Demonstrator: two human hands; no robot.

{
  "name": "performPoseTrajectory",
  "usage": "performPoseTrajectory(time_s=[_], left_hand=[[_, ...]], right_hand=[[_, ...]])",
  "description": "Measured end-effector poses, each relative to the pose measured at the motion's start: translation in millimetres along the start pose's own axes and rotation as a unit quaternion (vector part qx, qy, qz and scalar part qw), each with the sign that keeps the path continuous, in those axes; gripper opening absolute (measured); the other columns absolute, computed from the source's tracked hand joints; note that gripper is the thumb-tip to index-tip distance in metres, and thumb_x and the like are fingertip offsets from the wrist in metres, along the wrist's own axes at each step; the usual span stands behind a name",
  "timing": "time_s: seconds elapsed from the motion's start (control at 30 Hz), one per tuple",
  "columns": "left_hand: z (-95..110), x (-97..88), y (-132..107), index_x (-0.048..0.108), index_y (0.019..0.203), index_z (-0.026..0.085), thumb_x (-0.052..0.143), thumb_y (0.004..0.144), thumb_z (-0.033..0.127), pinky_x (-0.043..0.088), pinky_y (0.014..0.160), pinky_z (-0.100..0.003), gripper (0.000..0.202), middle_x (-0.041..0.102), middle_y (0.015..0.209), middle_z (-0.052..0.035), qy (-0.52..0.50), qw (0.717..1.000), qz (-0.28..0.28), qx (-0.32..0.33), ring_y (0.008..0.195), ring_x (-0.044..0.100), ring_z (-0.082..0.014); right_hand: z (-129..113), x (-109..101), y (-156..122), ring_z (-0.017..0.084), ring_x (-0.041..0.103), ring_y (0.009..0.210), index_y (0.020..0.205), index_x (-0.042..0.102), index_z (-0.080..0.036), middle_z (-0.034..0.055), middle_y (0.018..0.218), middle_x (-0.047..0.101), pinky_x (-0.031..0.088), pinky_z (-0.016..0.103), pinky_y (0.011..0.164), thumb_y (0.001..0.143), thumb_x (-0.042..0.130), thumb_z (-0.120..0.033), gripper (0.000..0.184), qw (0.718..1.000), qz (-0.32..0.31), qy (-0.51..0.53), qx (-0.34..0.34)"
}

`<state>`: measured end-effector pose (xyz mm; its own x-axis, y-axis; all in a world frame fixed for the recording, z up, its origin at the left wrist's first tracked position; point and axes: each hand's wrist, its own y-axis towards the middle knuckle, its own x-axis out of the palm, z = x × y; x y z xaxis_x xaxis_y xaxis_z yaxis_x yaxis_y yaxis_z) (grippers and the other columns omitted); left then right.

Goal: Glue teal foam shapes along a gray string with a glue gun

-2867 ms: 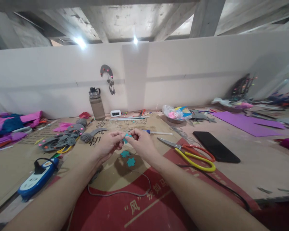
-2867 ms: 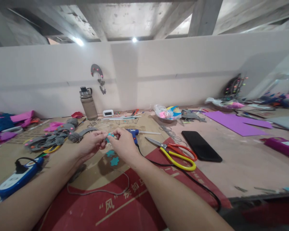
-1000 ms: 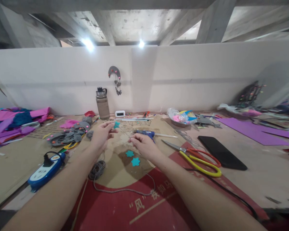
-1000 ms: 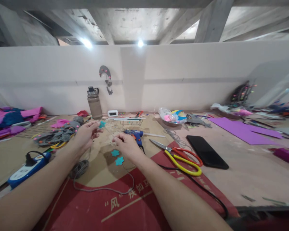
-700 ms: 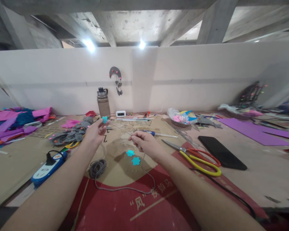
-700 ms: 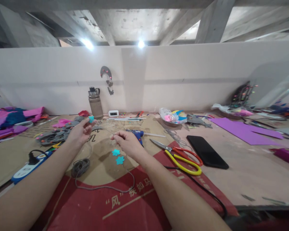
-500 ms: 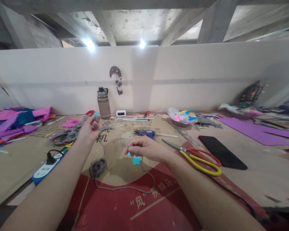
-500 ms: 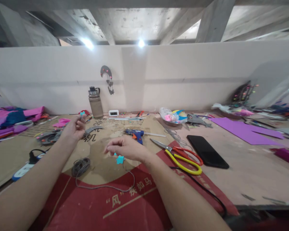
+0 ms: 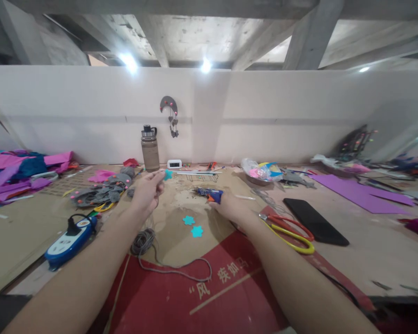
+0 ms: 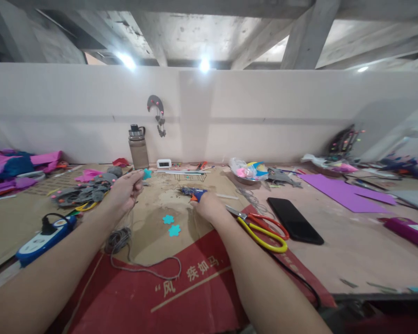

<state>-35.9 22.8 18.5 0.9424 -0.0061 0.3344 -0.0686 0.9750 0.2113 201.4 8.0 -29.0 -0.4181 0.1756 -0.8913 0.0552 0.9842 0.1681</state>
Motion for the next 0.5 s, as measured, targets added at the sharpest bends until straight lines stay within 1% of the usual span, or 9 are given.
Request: performPoseTrajectory(time_s=[0.07,0.1,0.13,0.2,0.27,0.33,0.43,0.47,0.5], left_hand=[[-3,4.0,-5,0.058,0.069,0.014,0.073,0.062,0.028,0.017,0.034,-0.015,0.022,0.045,0.045,0.0064,0.021,0.999,-0.025,0.013,0.037,0.034,-0.0021],[-4,5.4,-6,0.058,0.069,0.014,0.073,0.062,0.029,0.016,0.035,-0.015,0.023,0.045,0.045,0.0063,0.030,0.999,-0.033,0.007,0.036,0.034,-0.0021],[-5,6.5,-8,0.058,0.069,0.014,0.074,0.061,0.031,0.015,0.035,-0.016,0.025,0.044,0.044,0.0065,0.036,0.999,-0.036,-0.001,0.036,0.033,-0.0023],[-7,7.1,-8,0.060,0.072,0.014,0.074,0.061,0.034,0.013,0.035,-0.016,0.027,0.043,0.042,0.0069,0.051,0.998,-0.041,-0.010,0.035,0.032,-0.0027],[-9,6.3,-8,0.061,0.076,0.014,0.074,0.061,0.036,0.012,0.034,-0.017,0.029,0.043,0.042,0.0072,0.058,0.997,-0.043,-0.007,0.034,0.031,-0.0027],[-10,5.0,-7,0.063,0.077,0.014,0.073,0.062,0.036,0.012,0.034,-0.016,0.029,0.044,0.045,0.0070,0.060,0.997,-0.045,-0.001,0.034,0.031,-0.0021],[-10,3.6,-5,0.063,0.077,0.014,0.074,0.061,0.036,0.012,0.034,-0.017,0.030,0.047,0.049,0.0060,0.057,0.998,-0.041,0.003,0.035,0.031,-0.0013],[-10,3.4,-5,0.063,0.076,0.014,0.075,0.059,0.035,0.012,0.034,-0.017,0.030,0.047,0.049,0.0059,0.055,0.998,-0.040,0.002,0.035,0.031,-0.0013],[-10,3.3,-5,0.063,0.076,0.014,0.076,0.058,0.035,0.012,0.034,-0.017,0.030,0.047,0.049,0.0059,0.054,0.998,-0.039,0.000,0.034,0.031,-0.0014]], right_hand=[[0,7,0,0.026,0.063,0.084,0.090,0.063,-0.009,0.0219,0.093,0.065,0.041,0.030,0.066,0.072,0.061,-0.029,0.027,0.999,0.010,0.024,0.020],[-1,10,1,0.027,0.063,0.083,0.090,0.063,-0.008,0.0226,0.093,0.065,0.041,0.030,0.065,0.072,0.059,-0.025,0.025,0.999,0.015,0.032,0.029],[-1,12,2,0.026,0.063,0.080,0.091,0.063,-0.008,0.0223,0.090,0.066,0.041,0.030,0.063,0.072,0.057,-0.022,0.023,0.998,0.019,0.041,0.037],[-1,13,5,0.024,0.063,0.071,0.089,0.062,-0.010,0.0188,0.082,0.067,0.041,0.030,0.057,0.072,0.054,-0.020,0.021,0.997,0.018,0.063,0.049],[0,11,9,0.022,0.061,0.064,0.088,0.062,-0.013,0.0140,0.075,0.066,0.040,0.028,0.054,0.072,0.054,-0.021,0.019,0.994,0.020,0.093,0.053],[-1,7,9,0.020,0.060,0.063,0.090,0.061,-0.014,0.0113,0.074,0.066,0.041,0.028,0.054,0.073,0.052,-0.022,0.020,0.990,0.029,0.125,0.050],[-7,-4,3,0.020,0.060,0.074,0.102,0.055,-0.013,0.0110,0.086,0.064,0.043,0.029,0.062,0.080,0.046,-0.030,0.029,0.979,0.091,0.181,0.024],[-11,-8,0,0.021,0.059,0.078,0.105,0.053,-0.014,0.0107,0.090,0.063,0.043,0.029,0.065,0.081,0.044,-0.034,0.032,0.968,0.134,0.213,-0.001],[-15,-12,-4,0.021,0.058,0.080,0.104,0.052,-0.016,0.0093,0.090,0.062,0.043,0.030,0.067,0.082,0.043,-0.039,0.033,0.957,0.155,0.245,-0.026]])
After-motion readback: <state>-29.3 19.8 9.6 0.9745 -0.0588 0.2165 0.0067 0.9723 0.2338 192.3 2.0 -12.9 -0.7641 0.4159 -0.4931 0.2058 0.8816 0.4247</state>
